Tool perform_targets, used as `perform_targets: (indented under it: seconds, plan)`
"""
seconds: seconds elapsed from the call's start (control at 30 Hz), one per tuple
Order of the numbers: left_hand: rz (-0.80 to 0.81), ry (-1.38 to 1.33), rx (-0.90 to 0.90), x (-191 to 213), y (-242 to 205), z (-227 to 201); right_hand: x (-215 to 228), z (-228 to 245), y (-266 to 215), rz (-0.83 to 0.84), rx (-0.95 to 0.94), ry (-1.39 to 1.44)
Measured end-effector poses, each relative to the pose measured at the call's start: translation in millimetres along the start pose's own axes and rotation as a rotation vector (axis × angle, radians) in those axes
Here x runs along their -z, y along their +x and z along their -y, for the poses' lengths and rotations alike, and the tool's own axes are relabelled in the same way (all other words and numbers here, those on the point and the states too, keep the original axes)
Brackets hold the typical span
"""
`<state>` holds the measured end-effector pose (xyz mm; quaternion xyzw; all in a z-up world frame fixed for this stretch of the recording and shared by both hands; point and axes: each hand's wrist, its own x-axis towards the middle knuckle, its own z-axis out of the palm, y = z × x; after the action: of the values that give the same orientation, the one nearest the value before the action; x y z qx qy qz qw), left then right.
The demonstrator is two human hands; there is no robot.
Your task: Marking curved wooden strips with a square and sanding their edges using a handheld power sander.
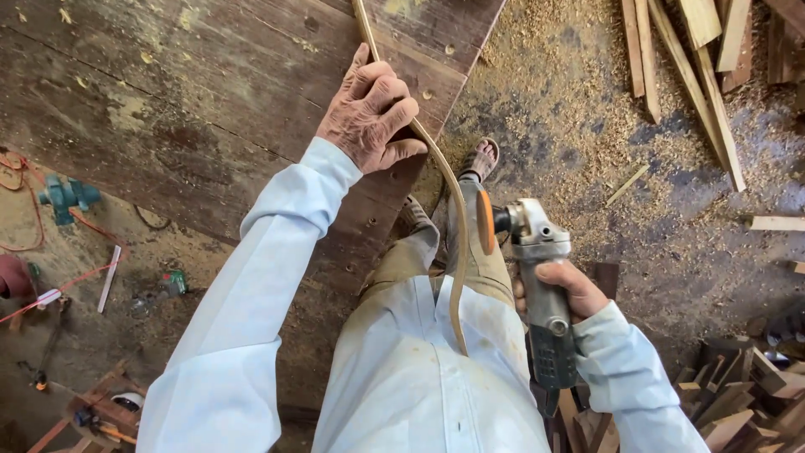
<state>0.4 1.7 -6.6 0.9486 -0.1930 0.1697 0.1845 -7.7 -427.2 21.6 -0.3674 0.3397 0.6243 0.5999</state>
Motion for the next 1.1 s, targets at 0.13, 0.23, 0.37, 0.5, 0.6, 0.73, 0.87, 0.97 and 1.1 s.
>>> perform_targets:
  seconds: [0.13, 0.23, 0.37, 0.5, 0.6, 0.73, 0.87, 0.97, 1.1]
  plan:
    - [-0.002, 0.022, -0.008, 7, 5, -2, 3, -18, 8, 0.035, 0.069, -0.097]
    - [-0.027, 0.032, -0.015, 7, 5, -1, 4, -30, 7, 0.055, 0.048, -0.056]
    - [-0.03, 0.024, -0.008, 5, 4, -2, 11, -46, 5, 0.039, 0.053, -0.033]
    - [-0.036, 0.019, 0.006, 3, 5, -2, 14, -51, 4, -0.007, 0.029, -0.027]
    - [-0.053, 0.02, 0.016, 5, 6, -2, 16, -49, 10, -0.011, 0.023, -0.049]
    - [-0.073, 0.0, 0.024, 4, 7, -2, 13, -45, 11, -0.019, 0.034, -0.065]
    - [-0.081, -0.016, 0.03, 7, 9, -2, 18, -44, 16, 0.001, 0.01, -0.045]
    - [-0.061, -0.015, 0.042, 5, 6, -1, 17, -41, 18, 0.007, 0.0, -0.06]
    - [-0.065, -0.018, 0.044, 4, 6, 0, 9, -33, 17, 0.024, -0.005, -0.049]
